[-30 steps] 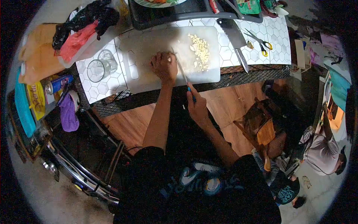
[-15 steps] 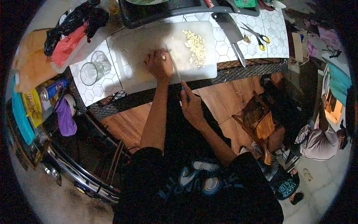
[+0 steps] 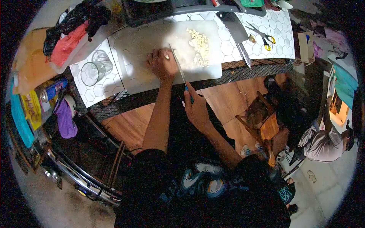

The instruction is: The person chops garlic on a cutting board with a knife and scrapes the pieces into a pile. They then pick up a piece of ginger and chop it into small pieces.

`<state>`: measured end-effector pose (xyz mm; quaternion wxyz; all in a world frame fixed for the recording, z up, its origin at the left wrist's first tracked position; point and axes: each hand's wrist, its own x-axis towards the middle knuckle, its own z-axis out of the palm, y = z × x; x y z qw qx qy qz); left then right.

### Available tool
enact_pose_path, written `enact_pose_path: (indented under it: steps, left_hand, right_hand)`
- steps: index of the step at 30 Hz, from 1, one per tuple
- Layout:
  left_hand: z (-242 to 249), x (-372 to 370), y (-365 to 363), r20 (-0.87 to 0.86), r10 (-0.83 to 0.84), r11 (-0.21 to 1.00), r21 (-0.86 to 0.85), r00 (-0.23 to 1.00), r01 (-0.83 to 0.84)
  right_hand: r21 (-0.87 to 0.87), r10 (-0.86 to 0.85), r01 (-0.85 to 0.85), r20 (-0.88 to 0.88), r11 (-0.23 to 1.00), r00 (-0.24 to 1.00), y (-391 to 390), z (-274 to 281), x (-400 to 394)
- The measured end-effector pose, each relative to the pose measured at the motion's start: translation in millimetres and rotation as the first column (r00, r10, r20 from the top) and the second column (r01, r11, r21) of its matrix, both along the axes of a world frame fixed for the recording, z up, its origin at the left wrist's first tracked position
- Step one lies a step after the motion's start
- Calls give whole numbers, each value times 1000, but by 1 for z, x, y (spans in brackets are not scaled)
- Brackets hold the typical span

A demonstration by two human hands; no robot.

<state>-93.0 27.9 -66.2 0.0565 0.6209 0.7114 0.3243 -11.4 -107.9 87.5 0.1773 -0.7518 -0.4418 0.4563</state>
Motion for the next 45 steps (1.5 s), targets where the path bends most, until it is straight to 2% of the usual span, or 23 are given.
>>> enact_pose_path:
  steps: [5,8,10,16,20,24,26,28,29,31,32,34,38,41,43,45]
  left_hand:
    - [-1,1,0,29,19,999,32,999,-20]
    - [-5,2,-1,42,34,999,-26,999,-33]
    - [5,0,-2,-44,5,1000,7,999,-5]
    - [3,-2,-1,42,-26,1000,0,999,26]
    - [8,0,-2,3,1,1000,-3,1000,-1]
    - [1,-1,-2,18,-9,999,-32,1000,9]
    - [-22,1,-3,18,-4,998,-57,1000,6]
    - [-85,1,-2,288,19,999,28,957,-28]
    - [-87,-1,-6,292,21,999,19,956,-28]
    - [-70,1,-1,320,-22,1000,13,947,19]
    - [-58,0,-2,320,-22,1000,9,947,20]
    - [-9,-4,-2,6,-45,999,19,999,44]
    - [-2,-2,-3,-35,-39,996,79,999,41]
    - [7,-2,3,-126,-12,999,51,992,18]
    - [3,-2,0,-88,-23,1000,0,996,23]
    - [-2,0,-5,-85,-24,1000,12,996,25]
  right_hand:
    - [34,-3,2,24,999,1000,-1,0,-3]
    - [11,13,-13,30,1000,999,-1,0,-2]
    - [55,17,-22,75,998,997,-1,-1,-3]
    - [23,16,-18,60,1000,998,-1,0,-4]
    - [53,16,-18,45,998,999,-2,0,-5]
    - [32,24,-26,56,999,998,-2,-1,-5]
    - [42,12,-14,47,999,999,-1,0,-5]
    - [-70,1,0,26,998,1000,4,7,-5]
    - [-79,1,1,31,997,1000,1,4,-4]
    - [119,2,-11,74,993,997,-1,-5,-2]
    - [116,1,-10,73,993,997,0,-7,-2]
    - [146,-49,47,15,988,999,4,-9,-3]
    - [99,-19,15,34,995,999,10,-14,-1]
    - [152,-76,86,-71,985,995,3,-24,2]
    - [428,-64,44,33,903,997,-1,-45,4]
    - [357,-51,34,38,934,998,8,-53,11]
